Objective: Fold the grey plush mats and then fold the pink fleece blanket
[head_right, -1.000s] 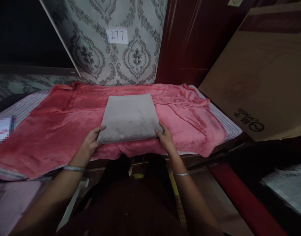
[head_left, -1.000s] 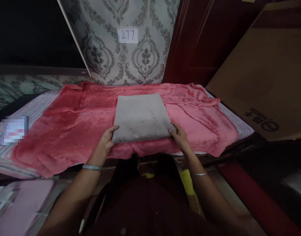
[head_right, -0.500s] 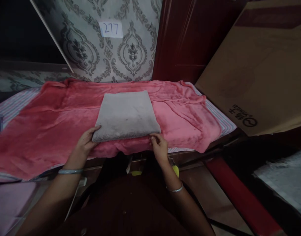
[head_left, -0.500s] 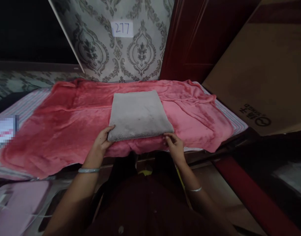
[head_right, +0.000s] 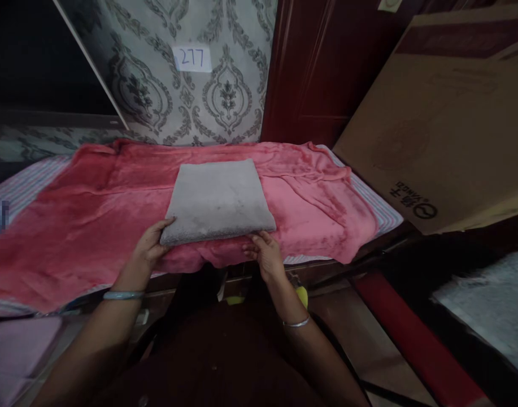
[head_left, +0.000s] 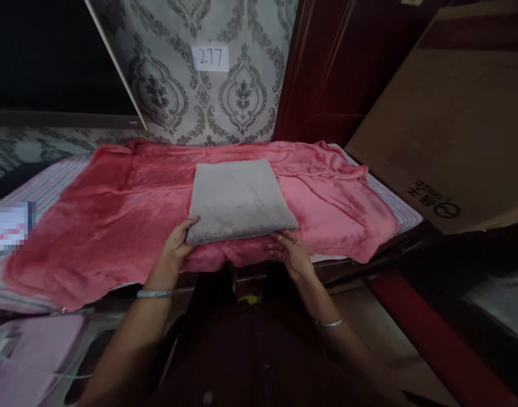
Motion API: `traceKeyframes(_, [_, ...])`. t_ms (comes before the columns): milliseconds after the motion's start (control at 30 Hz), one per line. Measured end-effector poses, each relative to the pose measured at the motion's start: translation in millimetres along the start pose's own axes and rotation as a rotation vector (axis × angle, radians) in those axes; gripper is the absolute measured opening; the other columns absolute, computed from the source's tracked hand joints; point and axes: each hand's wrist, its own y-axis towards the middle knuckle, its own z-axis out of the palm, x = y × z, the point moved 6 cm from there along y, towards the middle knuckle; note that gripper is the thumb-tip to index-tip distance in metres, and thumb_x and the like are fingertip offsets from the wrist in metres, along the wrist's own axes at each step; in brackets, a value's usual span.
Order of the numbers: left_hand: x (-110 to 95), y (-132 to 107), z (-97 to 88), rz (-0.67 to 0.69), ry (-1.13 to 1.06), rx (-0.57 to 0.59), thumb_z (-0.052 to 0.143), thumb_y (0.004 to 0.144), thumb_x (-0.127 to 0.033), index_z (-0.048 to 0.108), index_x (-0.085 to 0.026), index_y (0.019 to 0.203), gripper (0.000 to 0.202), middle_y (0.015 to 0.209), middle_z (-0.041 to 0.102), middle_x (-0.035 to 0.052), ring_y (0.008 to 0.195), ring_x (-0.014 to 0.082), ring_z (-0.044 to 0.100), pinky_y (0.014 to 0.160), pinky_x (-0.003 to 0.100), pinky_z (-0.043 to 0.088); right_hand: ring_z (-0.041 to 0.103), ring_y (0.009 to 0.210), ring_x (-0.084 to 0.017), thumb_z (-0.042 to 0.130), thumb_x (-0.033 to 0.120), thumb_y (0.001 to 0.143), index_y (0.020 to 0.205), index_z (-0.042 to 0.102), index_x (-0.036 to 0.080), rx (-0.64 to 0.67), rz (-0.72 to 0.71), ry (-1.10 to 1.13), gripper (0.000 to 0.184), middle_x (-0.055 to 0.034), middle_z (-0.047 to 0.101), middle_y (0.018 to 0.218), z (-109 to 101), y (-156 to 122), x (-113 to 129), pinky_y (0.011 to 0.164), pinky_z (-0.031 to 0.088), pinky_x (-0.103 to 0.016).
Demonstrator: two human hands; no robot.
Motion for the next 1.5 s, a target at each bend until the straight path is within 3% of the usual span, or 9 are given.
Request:
traceKeyframes(267, [-6, -9, 14.6, 0.011, -0.128, -0.015, 0.058, 0.083, -0.008, 0.067, -0.011, 0.109, 0.027, 0.077, 0.073, 0.0087, 0.064, 0.0221, 0.071, 0.069, 0.036, 0.065, 0.068, 0.066, -0.017, 0.087, 0.022, 0.062, 0.079, 0.066, 0.019, 0.121, 0.136, 0.076, 0.027, -0.0057, 0.077, 0.087, 21, 20, 2, 0.056, 0.057, -0.027])
traceKeyframes(467, [0, -17, 12.9, 0.085, -0.291, -0.012, 0.049, 0.082, -0.011, 0.067, -0.014, 0.094, 0.022, 0.075, 0.073, 0.0074, 0.068, 0.0245, 0.071, 0.074, 0.049, 0.064, 0.069, 0.081, -0.017, 0.075, 0.001, 0.062, 0.069, 0.061, 0.021, 0.143, 0.073, 0.270, 0.025, 0.0032, 0.068, 0.073, 37, 28, -8, 0.089, 0.061, -0.041])
traceKeyframes(633, [10, -17, 7.9, 0.127, -0.321, 0.046, 0.048, 0.075, -0.006, 0.070, -0.014, 0.098, 0.032, 0.089, 0.077, 0.0101, 0.091, 0.0276, 0.074, 0.092, 0.054, 0.060, 0.069, 0.094, -0.020, 0.070, 0.009, 0.076, 0.077, 0.060, 0.020, 0.249, 0.208, 0.340, 0.016, -0.0024, 0.071, 0.085, 50, 22, -25, 0.102, 0.056, -0.047])
traceKeyframes(767, [15, -18, 12.3, 0.163, -0.072, 0.130, 0.057, 0.079, -0.008, 0.072, -0.015, 0.097, 0.024, 0.093, 0.078, 0.0107, 0.093, 0.0257, 0.073, 0.093, 0.048, 0.060, 0.070, 0.102, -0.024, 0.068, 0.023, 0.087, 0.101, 0.061, 0.020, 0.265, 0.288, 0.386, 0.016, -0.0080, 0.072, 0.103, 64, 25, -31, 0.095, 0.059, -0.049])
traceKeyframes(900, [20, -22, 18.5, 0.356, 0.303, 0.175, 0.073, 0.069, -0.017, 0.072, -0.015, 0.093, 0.024, 0.093, 0.077, 0.0102, 0.090, 0.0283, 0.073, 0.090, 0.048, 0.060, 0.072, 0.090, -0.022, 0.060, 0.018, 0.089, 0.101, 0.058, 0.022, 0.194, 0.320, 0.432, 0.013, -0.0055, 0.073, 0.096, 74, 33, -34, 0.087, 0.063, -0.047])
traceKeyframes(1067, [19, -28, 36.5, 0.684, 1.046, -0.059, 0.062, 0.080, -0.022, 0.074, -0.015, 0.098, 0.023, 0.108, 0.077, 0.0127, 0.109, 0.0313, 0.069, 0.101, 0.046, 0.052, 0.073, 0.089, -0.023, 0.056, 0.013, 0.086, 0.097, 0.057, 0.021, 0.155, 0.272, 0.432, 0.014, -0.0060, 0.074, 0.090, 79, 36, -29, 0.092, 0.061, -0.048])
traceKeyframes(1233, [24, -28, 61.8, 0.595, 1.614, -0.207, 0.056, 0.090, -0.024, 0.073, -0.013, 0.117, 0.033, 0.127, 0.071, 0.0181, 0.122, 0.0336, 0.064, 0.103, 0.041, 0.050, 0.072, 0.086, -0.021, 0.056, 0.015, 0.086, 0.095, 0.059, 0.021, 0.149, 0.300, 0.381, 0.012, -0.0055, 0.074, 0.087, 73, 33, -35, 0.095, 0.060, -0.047])
traceKeyframes(1367, [29, -26, 67.8, 0.508, 1.630, -0.254, 0.054, 0.093, -0.028, 0.074, -0.013, 0.117, 0.034, 0.128, 0.071, 0.0178, 0.125, 0.0325, 0.062, 0.103, 0.038, 0.048, 0.072, 0.092, -0.023, 0.060, 0.017, 0.085, 0.096, 0.061, 0.020, 0.164, 0.316, 0.386, 0.012, -0.0067, 0.074, 0.088, 72, 33, -36, 0.093, 0.060, -0.048])
traceKeyframes(1500, [30, -23, 60.6, 0.530, 1.360, -0.260, 0.060, 0.085, -0.021, 0.076, -0.016, 0.105, 0.025, 0.124, 0.072, 0.0161, 0.128, 0.0332, 0.060, 0.106, 0.040, 0.046, 0.072, 0.094, -0.025, 0.064, 0.020, 0.084, 0.102, 0.062, 0.021, 0.144, 0.333, 0.353, 0.018, -0.0052, 0.075, 0.091, 73, 34, -38, 0.092, 0.060, -0.050])
